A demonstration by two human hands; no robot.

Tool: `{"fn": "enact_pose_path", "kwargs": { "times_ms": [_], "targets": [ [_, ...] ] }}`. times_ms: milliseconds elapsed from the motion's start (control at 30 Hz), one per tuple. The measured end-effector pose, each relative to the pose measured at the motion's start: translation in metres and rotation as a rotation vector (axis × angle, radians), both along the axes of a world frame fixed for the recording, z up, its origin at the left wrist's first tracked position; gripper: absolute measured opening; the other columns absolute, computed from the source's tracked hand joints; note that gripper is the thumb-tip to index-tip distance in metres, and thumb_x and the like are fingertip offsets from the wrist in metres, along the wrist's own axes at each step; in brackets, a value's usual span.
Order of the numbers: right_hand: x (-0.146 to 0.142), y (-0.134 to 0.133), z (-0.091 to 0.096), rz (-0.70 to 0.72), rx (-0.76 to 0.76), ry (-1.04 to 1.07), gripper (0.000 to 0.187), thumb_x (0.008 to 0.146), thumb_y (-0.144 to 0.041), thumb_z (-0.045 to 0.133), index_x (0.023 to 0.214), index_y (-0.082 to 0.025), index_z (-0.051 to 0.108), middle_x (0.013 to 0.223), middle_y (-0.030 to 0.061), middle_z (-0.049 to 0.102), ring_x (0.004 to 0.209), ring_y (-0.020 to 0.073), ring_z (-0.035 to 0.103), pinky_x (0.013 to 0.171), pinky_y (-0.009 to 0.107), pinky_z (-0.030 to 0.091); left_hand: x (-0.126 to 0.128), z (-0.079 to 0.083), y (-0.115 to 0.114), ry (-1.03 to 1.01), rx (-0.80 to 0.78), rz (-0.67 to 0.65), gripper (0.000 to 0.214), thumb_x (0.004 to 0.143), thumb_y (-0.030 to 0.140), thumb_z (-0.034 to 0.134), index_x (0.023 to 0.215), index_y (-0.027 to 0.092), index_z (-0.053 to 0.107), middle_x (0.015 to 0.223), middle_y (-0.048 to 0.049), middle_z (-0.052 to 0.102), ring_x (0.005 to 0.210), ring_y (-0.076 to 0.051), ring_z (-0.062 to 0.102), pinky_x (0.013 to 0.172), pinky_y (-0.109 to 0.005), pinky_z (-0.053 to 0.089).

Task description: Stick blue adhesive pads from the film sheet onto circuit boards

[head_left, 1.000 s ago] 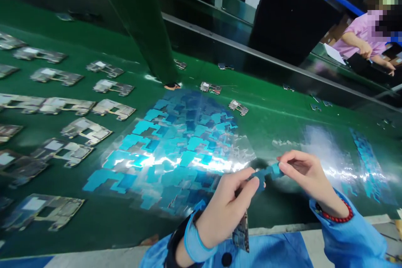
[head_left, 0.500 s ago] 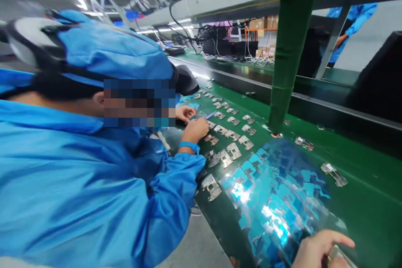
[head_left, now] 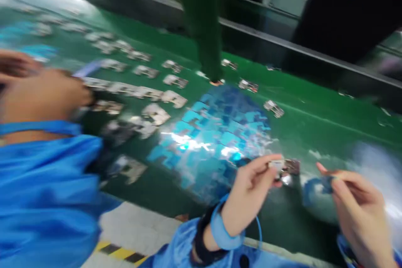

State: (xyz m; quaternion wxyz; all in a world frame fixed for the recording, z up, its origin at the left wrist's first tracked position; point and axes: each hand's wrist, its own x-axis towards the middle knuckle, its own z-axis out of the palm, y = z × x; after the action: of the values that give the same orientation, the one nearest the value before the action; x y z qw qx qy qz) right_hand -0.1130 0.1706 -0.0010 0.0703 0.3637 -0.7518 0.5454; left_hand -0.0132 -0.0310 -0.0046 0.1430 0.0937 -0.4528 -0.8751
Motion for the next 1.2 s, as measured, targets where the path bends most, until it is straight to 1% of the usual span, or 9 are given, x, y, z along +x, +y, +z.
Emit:
{"fn": "enact_pose_path", "kwargs": {
  "times_ms": [67, 133, 300, 433, 567, 733, 900, 1033, 1200],
  "targets": [
    [0.007, -0.012, 0.007, -0.057, -0.038, -0.078, 0.004, 0.09, -0.022, 0.065, 0.091, -0.025, 0.068, 0.086, 0.0012, 0.069, 0.096, 0.0124, 0.069, 0.088, 0.015, 0.053, 0.0, 0.002, -0.005, 0.004, 0.029, -0.029, 0.036, 0.082, 0.023, 0.07, 0.116, 0.01, 0.066, 0.088, -0.0028, 0.071, 0.079, -0.008, 0.068, 0.07, -0.014, 0.058],
    [0.009, -0.027, 0.01, -0.059, -0.076, -0.099, 0.006, 0.087, -0.02, 0.068, 0.088, -0.025, 0.07, 0.088, 0.0005, 0.07, 0.09, 0.0094, 0.068, 0.087, 0.014, 0.053, 0.0, 0.001, -0.007, 0.015, 0.033, -0.063, 0.034, 0.084, 0.021, 0.067, 0.118, 0.014, 0.066, 0.093, -0.0029, 0.072, 0.085, -0.009, 0.069, 0.069, -0.01, 0.057],
    [0.011, -0.04, 0.012, -0.029, -0.119, -0.129, 0.008, 0.085, -0.014, 0.069, 0.086, -0.021, 0.073, 0.094, 0.0037, 0.071, 0.091, 0.012, 0.068, 0.083, 0.019, 0.057, 0.006, -0.004, -0.004, 0.11, 0.008, -0.154, 0.036, 0.09, 0.016, 0.061, 0.125, 0.02, 0.063, 0.113, -0.0052, 0.07, 0.105, -0.018, 0.068, 0.083, -0.02, 0.059],
    [0.014, -0.039, 0.014, -0.006, -0.129, -0.118, 0.015, 0.084, -0.01, 0.069, 0.089, -0.024, 0.073, 0.093, 0.0, 0.072, 0.094, 0.0105, 0.069, 0.088, 0.017, 0.055, 0.009, 0.001, -0.002, 0.117, -0.03, -0.129, 0.034, 0.088, 0.007, 0.061, 0.119, 0.02, 0.067, 0.114, -0.0018, 0.07, 0.105, -0.017, 0.068, 0.086, -0.019, 0.059],
    [0.015, -0.041, 0.017, -0.02, -0.113, -0.038, 0.019, 0.082, -0.006, 0.069, 0.09, -0.024, 0.073, 0.088, -0.0017, 0.072, 0.092, 0.0114, 0.07, 0.092, 0.02, 0.055, 0.013, 0.008, 0.0, 0.058, -0.023, -0.072, 0.039, 0.083, 0.0, 0.055, 0.118, 0.014, 0.066, 0.121, -0.0011, 0.067, 0.103, -0.017, 0.069, 0.083, -0.019, 0.061],
    [0.013, -0.042, 0.018, 0.01, -0.088, 0.023, 0.024, 0.082, -0.003, 0.068, 0.092, -0.024, 0.073, 0.088, -0.004, 0.071, 0.088, 0.0091, 0.069, 0.093, 0.023, 0.056, 0.015, 0.01, -0.001, 0.069, -0.114, -0.128, 0.04, 0.085, 0.002, 0.055, 0.121, 0.017, 0.063, 0.115, 0.0011, 0.069, 0.103, -0.015, 0.068, 0.086, -0.019, 0.06],
    [0.014, -0.043, 0.021, 0.015, -0.07, 0.069, 0.023, 0.08, 0.0, 0.068, 0.09, -0.02, 0.071, 0.084, -0.003, 0.07, 0.084, 0.0084, 0.067, 0.089, 0.022, 0.057, 0.016, 0.02, 0.005, -0.059, -0.075, -0.036, 0.032, 0.083, 0.005, 0.059, 0.113, 0.015, 0.066, 0.107, 0.0005, 0.072, 0.096, -0.014, 0.07, 0.08, -0.016, 0.061],
    [0.016, -0.044, 0.023, -0.006, -0.055, 0.096, 0.02, 0.08, 0.0, 0.069, 0.087, -0.019, 0.07, 0.082, -0.002, 0.07, 0.083, 0.0086, 0.067, 0.081, 0.018, 0.057, 0.016, 0.025, 0.006, -0.069, -0.069, -0.029, 0.032, 0.083, 0.004, 0.059, 0.113, 0.014, 0.066, 0.105, 0.0013, 0.072, 0.095, -0.013, 0.071, 0.08, -0.016, 0.061],
    [0.016, -0.045, 0.022, -0.025, -0.047, 0.099, 0.02, 0.079, 0.0, 0.069, 0.087, -0.019, 0.069, 0.082, -0.0024, 0.069, 0.082, 0.0079, 0.067, 0.077, 0.017, 0.057, 0.016, 0.024, 0.006, -0.067, -0.083, -0.036, 0.034, 0.083, 0.004, 0.058, 0.114, 0.015, 0.066, 0.105, 0.0023, 0.072, 0.092, -0.011, 0.071, 0.081, -0.016, 0.06]
  ]
}}
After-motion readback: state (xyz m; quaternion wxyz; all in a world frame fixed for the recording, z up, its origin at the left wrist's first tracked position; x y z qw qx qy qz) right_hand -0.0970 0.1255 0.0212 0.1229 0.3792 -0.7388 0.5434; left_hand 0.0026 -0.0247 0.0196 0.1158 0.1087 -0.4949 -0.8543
